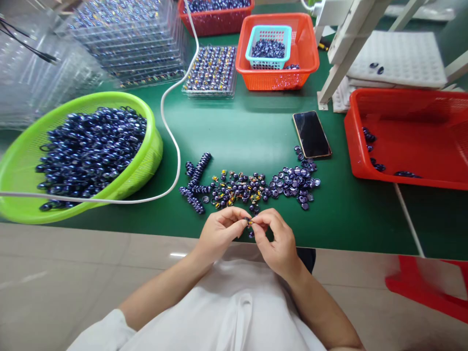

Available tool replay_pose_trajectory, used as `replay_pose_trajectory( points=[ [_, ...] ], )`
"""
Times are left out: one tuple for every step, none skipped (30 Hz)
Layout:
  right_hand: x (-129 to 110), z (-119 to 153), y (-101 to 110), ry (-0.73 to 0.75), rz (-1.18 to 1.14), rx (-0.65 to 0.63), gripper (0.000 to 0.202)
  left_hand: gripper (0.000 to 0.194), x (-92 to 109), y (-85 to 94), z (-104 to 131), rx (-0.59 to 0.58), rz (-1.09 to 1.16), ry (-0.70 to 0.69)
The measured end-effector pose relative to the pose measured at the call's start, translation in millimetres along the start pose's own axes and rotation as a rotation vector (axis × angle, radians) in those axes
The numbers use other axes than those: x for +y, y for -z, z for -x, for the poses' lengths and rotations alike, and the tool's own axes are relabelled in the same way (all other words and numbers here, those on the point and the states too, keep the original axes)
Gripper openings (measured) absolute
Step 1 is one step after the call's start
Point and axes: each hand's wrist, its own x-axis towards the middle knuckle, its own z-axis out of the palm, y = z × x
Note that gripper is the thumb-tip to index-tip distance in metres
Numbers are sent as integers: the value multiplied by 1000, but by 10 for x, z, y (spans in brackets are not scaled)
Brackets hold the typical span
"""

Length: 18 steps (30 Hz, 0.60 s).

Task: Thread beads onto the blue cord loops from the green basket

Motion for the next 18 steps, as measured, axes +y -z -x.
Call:
replay_pose_trajectory(
  points=[
    [-5, -3, 7, 8, 8, -5, 9, 7, 0, 0, -3, -2, -8, 7],
    [-12, -10, 18, 21, 23, -11, 9, 9, 1, 2, -6, -7, -18, 17],
    [-22, -20, 32, 36, 46, -18, 10, 10, 2, 7, -10, -13, -30, 30],
    [-33, -34, 51, 52, 77, -25, 11, 12, 3, 16, -15, -22, -43, 43],
    [-47, -50, 72, 66, 114, -35, 11, 15, 4, 28, -19, -34, -60, 55],
    [-61, -68, 95, 81, 152, -45, 12, 18, 4, 42, -22, -48, -81, 65],
    [-75, -87, 119, 95, 188, -59, 12, 20, 3, 57, -25, -60, -106, 71],
    [-89, -106, 142, 108, 218, -78, 13, 22, 0, 73, -26, -71, -135, 73],
    [-103, -124, 164, 120, 241, -104, 13, 24, -4, 89, -26, -82, -164, 72],
    [-117, -140, 183, 132, 256, -136, 14, 26, -10, 103, -24, -89, -194, 66],
    [-130, -155, 198, 137, 266, -170, 13, 27, -18, 115, -21, -95, -221, 53],
    [-144, -169, 210, 135, 272, -202, 13, 27, -28, 126, -17, -102, -247, 31],
    [-158, -181, 218, 122, 275, -231, 12, 27, -38, 135, -12, -111, -271, -1],
    [-172, -193, 223, 100, 274, -252, 11, 27, -49, 144, -6, -122, -293, -38],
    [-186, -203, 225, 70, 267, -267, 10, 27, -60, 151, -1, -134, -312, -78],
    [-200, -214, 225, 34, 255, -275, 10, 27, -70, 159, 4, -145, -328, -115],
    [-212, -223, 223, -7, 239, -278, 10, 27, -79, 166, 8, -153, -340, -147],
    [-223, -231, 220, -46, 222, -275, 10, 27, -87, 172, 12, -158, -347, -172]
  ],
)
